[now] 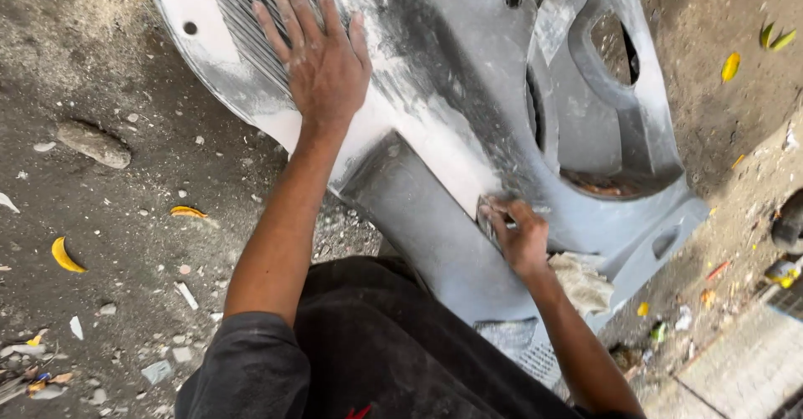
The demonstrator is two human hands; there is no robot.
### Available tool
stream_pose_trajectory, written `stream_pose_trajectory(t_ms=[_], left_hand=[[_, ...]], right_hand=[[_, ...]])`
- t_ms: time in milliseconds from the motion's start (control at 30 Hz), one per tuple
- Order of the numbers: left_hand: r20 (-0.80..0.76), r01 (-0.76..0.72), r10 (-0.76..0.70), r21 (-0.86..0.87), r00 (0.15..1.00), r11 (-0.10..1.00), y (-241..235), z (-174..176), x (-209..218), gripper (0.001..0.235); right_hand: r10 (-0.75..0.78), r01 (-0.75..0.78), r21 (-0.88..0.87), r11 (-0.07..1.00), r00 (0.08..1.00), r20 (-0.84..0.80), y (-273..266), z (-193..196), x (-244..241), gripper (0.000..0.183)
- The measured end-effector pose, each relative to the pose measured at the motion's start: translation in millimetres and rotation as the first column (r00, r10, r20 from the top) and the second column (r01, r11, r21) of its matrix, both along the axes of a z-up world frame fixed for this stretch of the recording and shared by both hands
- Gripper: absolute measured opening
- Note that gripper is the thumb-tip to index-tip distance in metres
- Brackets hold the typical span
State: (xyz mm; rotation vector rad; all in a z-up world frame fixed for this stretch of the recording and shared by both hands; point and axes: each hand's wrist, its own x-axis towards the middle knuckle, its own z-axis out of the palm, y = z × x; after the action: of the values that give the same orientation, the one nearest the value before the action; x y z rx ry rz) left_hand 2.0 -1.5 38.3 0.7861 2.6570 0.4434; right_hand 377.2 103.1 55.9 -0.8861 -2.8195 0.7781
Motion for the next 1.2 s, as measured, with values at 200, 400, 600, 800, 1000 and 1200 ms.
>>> stream_pose_trajectory(t_ms=[200,400,600,800,1000,1200], left_hand=[[0.004,0.030,-0.030,-0.003,1.000,1.000,6.0,5.9,-1.3,0.069],[-0.290,0.050,0.023,0.243,0.957,0.969,-1.3,-41.6,6.5,0.072],[-0.560,0.233,0.127,0.526,0.819,0.818,-11.5,-24.9,23.3,0.074],[0.047,0.543,-0.546,0.054,0.837,0.838,0.7,35.5,123.1,0.079],[0.153,0.725,-0.713,-0.237,0.685,0.646,18.4,58.7,233.3,0.096],[0.152,0.811,-0.813,-0.294,0.562,0.506,18.5,68.5,319.7,0.090]], right_hand=[[0.037,-0.044,-0.050,0.998,0.991,-0.126,-0.9,-23.6,-141.5,0.013],[0.053,-0.054,-0.015,0.998,0.993,-0.108,-5.2,35.4,-87.6,0.016],[-0.360,0.392,0.190,0.900,0.915,-0.182,-53.6,72.9,59.5,0.026],[-0.792,0.746,-0.347,0.569,0.382,-0.477,-91.7,103.5,118.2,0.030],[-0.781,0.728,-0.407,0.552,0.279,-0.559,-131.0,131.1,132.6,0.033],[-0.765,0.715,-0.397,0.575,0.298,-0.572,-141.5,128.7,175.9,0.033]])
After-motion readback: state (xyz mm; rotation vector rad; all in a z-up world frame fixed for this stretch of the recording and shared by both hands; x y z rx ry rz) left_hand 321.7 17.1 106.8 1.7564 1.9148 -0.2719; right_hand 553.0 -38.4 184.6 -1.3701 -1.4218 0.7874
